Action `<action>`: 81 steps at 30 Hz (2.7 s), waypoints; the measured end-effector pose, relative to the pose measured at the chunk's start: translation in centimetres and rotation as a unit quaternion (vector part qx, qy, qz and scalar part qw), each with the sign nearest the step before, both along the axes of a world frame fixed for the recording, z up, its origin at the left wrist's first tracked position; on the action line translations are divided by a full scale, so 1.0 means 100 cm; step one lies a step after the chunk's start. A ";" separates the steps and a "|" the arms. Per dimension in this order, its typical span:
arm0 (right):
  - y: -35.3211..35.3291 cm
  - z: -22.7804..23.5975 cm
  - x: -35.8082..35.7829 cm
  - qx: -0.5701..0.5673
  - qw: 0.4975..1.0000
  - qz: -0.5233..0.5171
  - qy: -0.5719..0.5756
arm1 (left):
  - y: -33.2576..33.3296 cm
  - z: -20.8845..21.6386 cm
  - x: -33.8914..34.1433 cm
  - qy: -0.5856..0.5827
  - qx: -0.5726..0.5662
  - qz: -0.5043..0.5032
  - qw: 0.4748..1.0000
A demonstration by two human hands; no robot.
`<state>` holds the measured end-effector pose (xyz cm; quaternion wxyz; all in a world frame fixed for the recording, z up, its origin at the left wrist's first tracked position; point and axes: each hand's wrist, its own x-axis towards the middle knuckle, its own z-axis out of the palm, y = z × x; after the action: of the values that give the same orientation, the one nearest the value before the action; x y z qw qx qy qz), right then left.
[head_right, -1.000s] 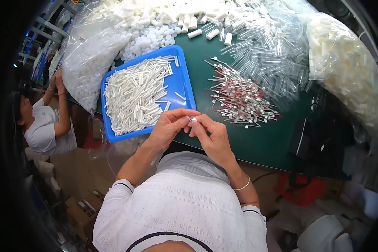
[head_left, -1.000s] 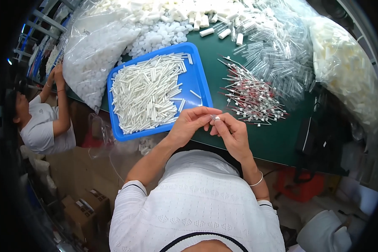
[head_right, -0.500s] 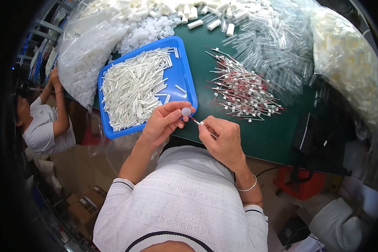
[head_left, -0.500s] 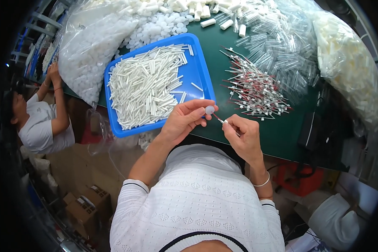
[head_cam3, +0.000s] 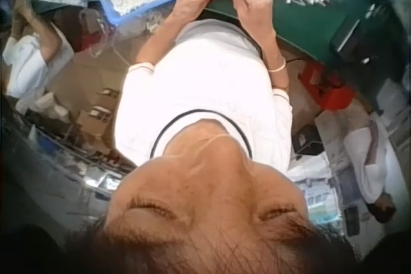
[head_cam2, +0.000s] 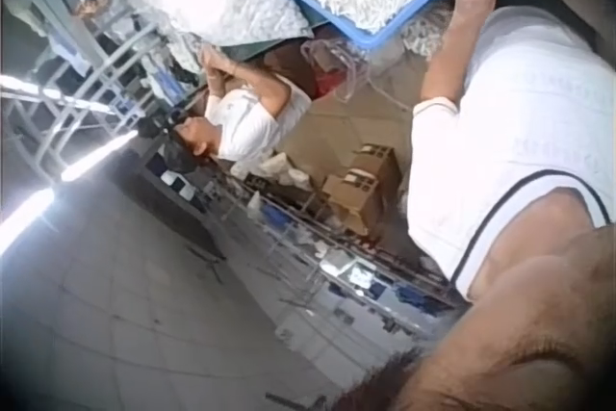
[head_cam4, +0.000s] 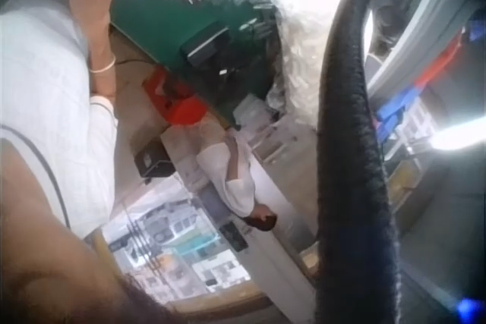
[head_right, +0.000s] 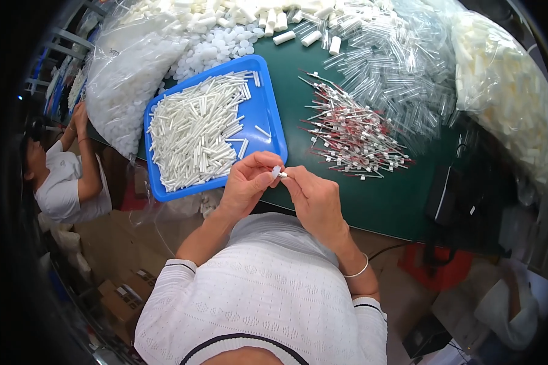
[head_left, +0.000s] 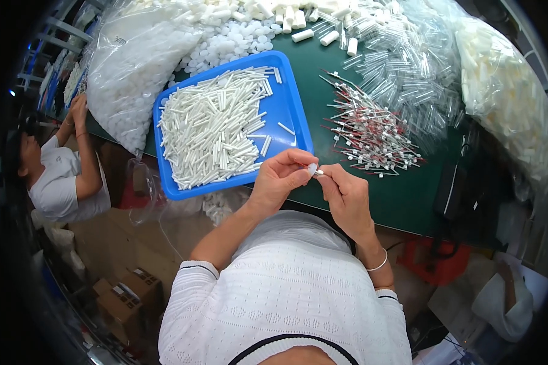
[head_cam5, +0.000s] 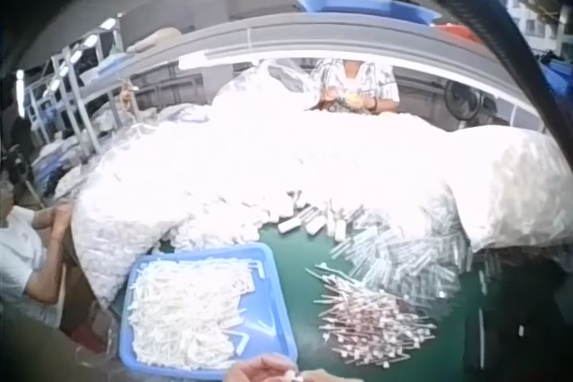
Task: Assembling small white plastic components and thin rods at a factory workstation.
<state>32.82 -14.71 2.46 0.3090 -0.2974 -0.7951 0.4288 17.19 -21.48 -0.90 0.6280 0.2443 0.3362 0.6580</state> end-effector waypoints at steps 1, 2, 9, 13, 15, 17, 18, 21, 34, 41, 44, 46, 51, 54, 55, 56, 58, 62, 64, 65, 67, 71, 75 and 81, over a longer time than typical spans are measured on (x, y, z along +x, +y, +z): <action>-0.002 0.001 0.000 -0.009 1.000 -0.010 0.010 | 0.000 -0.001 0.003 0.023 0.023 0.016 0.999; -0.004 0.001 -0.001 -0.018 0.999 -0.019 0.019 | -0.001 0.001 0.003 0.045 0.032 0.019 0.998; -0.014 -0.017 -0.003 -0.229 0.962 0.011 0.146 | -0.002 0.007 0.003 0.105 0.119 0.024 0.987; 0.016 -0.029 0.003 -0.193 0.956 0.173 0.140 | -0.001 0.021 -0.008 0.189 0.108 0.016 0.976; 0.020 -0.010 0.001 -0.254 0.944 0.173 0.119 | -0.002 0.024 -0.011 0.350 0.114 0.016 0.930; 0.022 -0.011 0.008 -0.330 0.920 0.196 0.079 | 0.003 0.037 -0.027 0.389 0.129 -0.073 0.909; 0.019 -0.013 0.012 -0.329 0.920 0.196 0.081 | 0.007 0.039 -0.040 0.318 0.084 -0.128 0.936; 0.013 -0.014 0.014 -0.420 0.885 0.149 0.137 | 0.030 0.026 -0.072 0.671 0.137 0.025 0.728; 0.016 -0.002 0.001 -0.270 0.900 -0.013 0.343 | 0.021 0.033 -0.040 0.452 0.007 -0.015 0.892; 0.009 -0.008 -0.008 -0.300 0.890 0.004 0.344 | 0.008 0.016 -0.023 0.221 -0.029 -0.002 0.975; 0.008 -0.008 -0.008 -0.299 0.891 -0.002 0.342 | 0.007 0.009 -0.022 0.279 -0.009 0.013 0.960; 0.009 -0.008 -0.007 -0.299 0.892 -0.001 0.338 | 0.008 0.007 -0.021 0.309 0.003 0.029 0.951; 0.004 -0.005 -0.008 -0.297 0.900 -0.001 0.318 | 0.011 0.010 -0.016 0.330 0.017 0.077 0.941; 0.003 -0.006 -0.012 -0.220 0.948 -0.068 0.218 | 0.014 0.018 -0.014 0.440 0.068 0.106 0.889; 0.004 -0.009 -0.010 -0.219 0.948 -0.069 0.220 | 0.014 0.021 -0.014 0.498 0.087 0.111 0.856; 0.007 -0.011 -0.007 -0.212 0.960 -0.071 0.166 | 0.014 0.022 -0.013 0.499 0.089 0.110 0.855; 0.013 -0.014 0.001 -0.202 0.970 -0.073 0.113 | 0.011 0.025 -0.008 0.431 0.054 0.072 0.898; 0.015 -0.012 0.008 -0.286 0.952 -0.017 0.109 | 0.016 0.033 -0.014 0.607 0.194 0.065 0.768; 0.014 -0.012 0.010 -0.357 0.918 0.009 0.174 | 0.022 0.032 -0.013 0.625 0.230 0.082 0.742; 0.016 -0.012 0.012 -0.356 0.918 0.012 0.174 | 0.022 0.037 -0.013 0.608 0.215 0.041 0.763; 0.018 -0.011 0.016 -0.340 0.916 0.032 0.209 | 0.025 0.038 -0.011 0.536 0.149 -0.004 0.831; 0.034 -0.010 0.020 -0.321 0.924 0.032 0.206 | 0.034 0.050 -0.014 0.559 0.139 -0.048 0.816; 0.036 -0.014 0.019 -0.346 0.905 -0.005 0.248 | 0.037 0.053 -0.023 0.642 0.105 -0.031 0.759; 0.043 -0.016 0.013 -0.376 0.908 -0.030 0.182 | 0.049 0.049 -0.028 0.665 0.160 -0.020 0.729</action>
<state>34.12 -10.38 0.87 0.3265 -0.3322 -0.4953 0.7333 14.38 -16.59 3.97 0.2079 0.7230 0.5527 0.3585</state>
